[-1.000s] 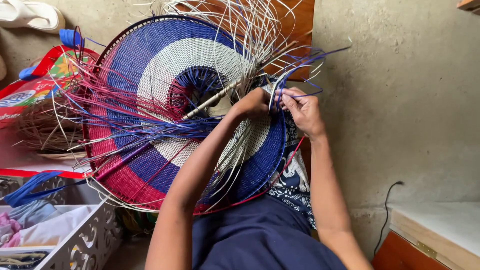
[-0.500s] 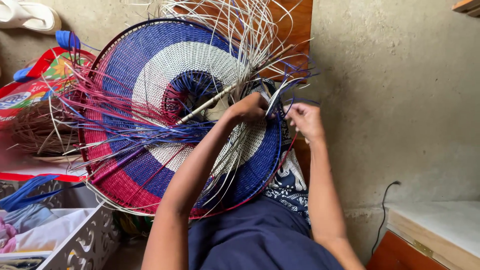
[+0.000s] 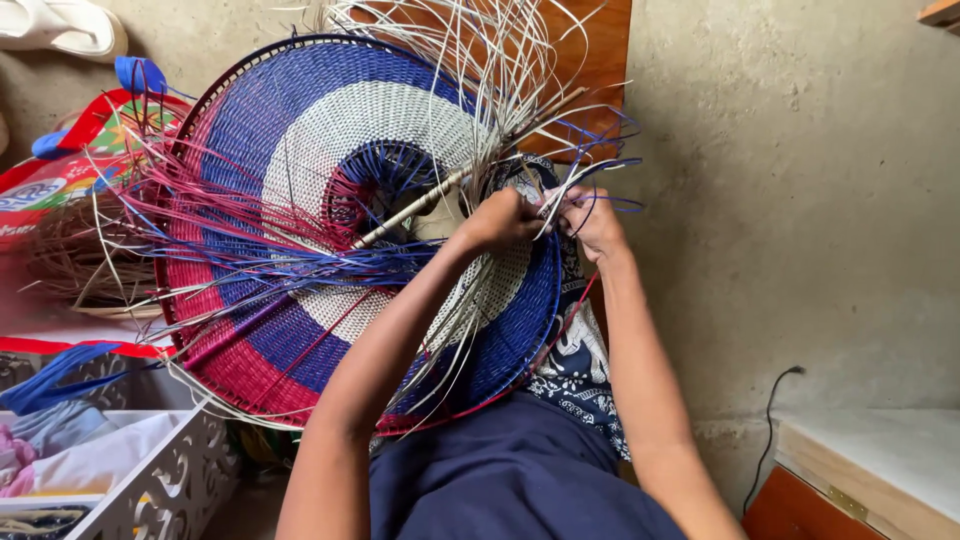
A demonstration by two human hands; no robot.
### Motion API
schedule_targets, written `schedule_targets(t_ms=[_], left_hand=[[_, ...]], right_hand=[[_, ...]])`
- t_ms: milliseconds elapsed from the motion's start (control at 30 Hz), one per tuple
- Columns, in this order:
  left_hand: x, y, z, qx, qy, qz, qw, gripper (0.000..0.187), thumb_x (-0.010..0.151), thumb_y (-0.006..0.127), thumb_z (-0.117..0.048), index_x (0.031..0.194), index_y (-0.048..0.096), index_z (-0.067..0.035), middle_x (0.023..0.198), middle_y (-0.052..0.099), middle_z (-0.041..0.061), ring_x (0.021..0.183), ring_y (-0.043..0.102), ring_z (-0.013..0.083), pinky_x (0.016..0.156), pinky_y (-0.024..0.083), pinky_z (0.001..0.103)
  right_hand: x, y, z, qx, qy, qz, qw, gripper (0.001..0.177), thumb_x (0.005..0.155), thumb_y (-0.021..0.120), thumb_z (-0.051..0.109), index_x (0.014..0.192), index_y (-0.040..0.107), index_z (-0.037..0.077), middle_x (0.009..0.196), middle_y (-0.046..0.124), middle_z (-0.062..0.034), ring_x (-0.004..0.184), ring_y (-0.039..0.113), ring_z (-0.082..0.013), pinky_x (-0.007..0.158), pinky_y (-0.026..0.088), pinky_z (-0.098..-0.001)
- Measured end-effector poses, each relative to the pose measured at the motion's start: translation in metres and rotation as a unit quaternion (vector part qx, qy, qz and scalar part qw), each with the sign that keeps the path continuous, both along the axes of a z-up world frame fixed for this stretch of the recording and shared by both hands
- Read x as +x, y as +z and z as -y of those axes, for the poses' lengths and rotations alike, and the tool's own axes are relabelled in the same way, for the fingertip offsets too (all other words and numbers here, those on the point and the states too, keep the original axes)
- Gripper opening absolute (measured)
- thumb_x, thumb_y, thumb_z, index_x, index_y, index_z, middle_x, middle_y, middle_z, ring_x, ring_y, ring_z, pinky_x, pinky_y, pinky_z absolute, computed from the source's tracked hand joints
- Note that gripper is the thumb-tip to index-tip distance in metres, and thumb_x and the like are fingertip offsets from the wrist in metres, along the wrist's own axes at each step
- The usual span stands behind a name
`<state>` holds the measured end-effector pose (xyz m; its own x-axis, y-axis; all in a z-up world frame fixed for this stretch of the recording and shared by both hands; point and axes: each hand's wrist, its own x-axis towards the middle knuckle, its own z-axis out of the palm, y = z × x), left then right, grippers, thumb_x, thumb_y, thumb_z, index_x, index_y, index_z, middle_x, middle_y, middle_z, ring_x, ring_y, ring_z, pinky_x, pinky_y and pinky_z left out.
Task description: Weaving a circular mat using colorful fibers and a weaving stick.
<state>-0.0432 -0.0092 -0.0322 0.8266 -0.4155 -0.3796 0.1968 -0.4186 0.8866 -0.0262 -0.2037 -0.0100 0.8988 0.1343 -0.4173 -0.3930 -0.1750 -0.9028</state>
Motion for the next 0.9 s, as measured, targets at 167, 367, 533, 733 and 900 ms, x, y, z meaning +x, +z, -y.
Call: schedule_targets(t_ms=[167, 367, 533, 733, 900], left_hand=[[-0.002, -0.012, 0.004, 0.023, 0.026, -0.013, 0.999, 0.018, 0.083, 0.071, -0.031, 0.092, 0.081, -0.019, 0.091, 0.078, 0.011, 0.1, 0.072, 0.0396, 0.083, 0.055, 0.055], [-0.006, 0.018, 0.004, 0.065, 0.062, 0.031, 0.995, 0.018, 0.078, 0.072, -0.028, 0.091, 0.081, -0.02, 0.084, 0.078, 0.011, 0.093, 0.073, 0.0416, 0.08, 0.058, 0.056], [-0.01, 0.035, 0.004, 0.071, 0.08, 0.108, 0.988, 0.013, 0.075, 0.072, -0.023, 0.085, 0.08, -0.021, 0.077, 0.077, 0.007, 0.084, 0.074, 0.0409, 0.073, 0.059, 0.054], [-0.016, 0.052, -0.001, 0.011, 0.103, 0.088, 0.991, 0.012, 0.077, 0.07, -0.018, 0.085, 0.077, -0.013, 0.08, 0.075, 0.015, 0.088, 0.071, 0.0472, 0.073, 0.056, 0.057], [-0.008, 0.023, -0.001, 0.064, 0.084, 0.077, 0.991, 0.014, 0.081, 0.066, -0.024, 0.083, 0.076, -0.016, 0.078, 0.074, 0.015, 0.088, 0.07, 0.0463, 0.071, 0.052, 0.06]], right_hand=[[0.016, -0.038, 0.01, -0.135, 0.03, 0.022, 0.99, 0.009, 0.087, 0.063, -0.001, 0.084, 0.072, 0.0, 0.058, 0.061, -0.0053, 0.043, 0.058, -0.0103, 0.034, 0.041, -0.0224], [0.022, -0.001, -0.015, -0.126, 0.078, 0.082, 0.986, 0.029, 0.085, 0.077, 0.004, 0.111, 0.082, 0.014, 0.085, 0.076, -0.0108, 0.071, 0.069, -0.0132, 0.062, 0.057, -0.0301], [0.0, 0.009, -0.004, -0.077, 0.027, 0.1, 0.992, 0.031, 0.087, 0.079, 0.003, 0.118, 0.076, 0.005, 0.083, 0.075, -0.0094, 0.047, 0.054, -0.0052, 0.044, 0.05, -0.0178], [-0.01, -0.011, 0.02, -0.096, 0.074, 0.216, 0.969, 0.009, 0.085, 0.083, 0.002, 0.091, 0.08, 0.009, 0.087, 0.067, -0.0073, 0.081, 0.062, -0.013, 0.074, 0.055, -0.0324], [-0.012, 0.028, 0.005, -0.059, 0.053, 0.24, 0.968, 0.012, 0.097, 0.075, 0.013, 0.089, 0.073, 0.005, 0.084, 0.066, -0.007, 0.082, 0.058, -0.0116, 0.071, 0.052, -0.0303]])
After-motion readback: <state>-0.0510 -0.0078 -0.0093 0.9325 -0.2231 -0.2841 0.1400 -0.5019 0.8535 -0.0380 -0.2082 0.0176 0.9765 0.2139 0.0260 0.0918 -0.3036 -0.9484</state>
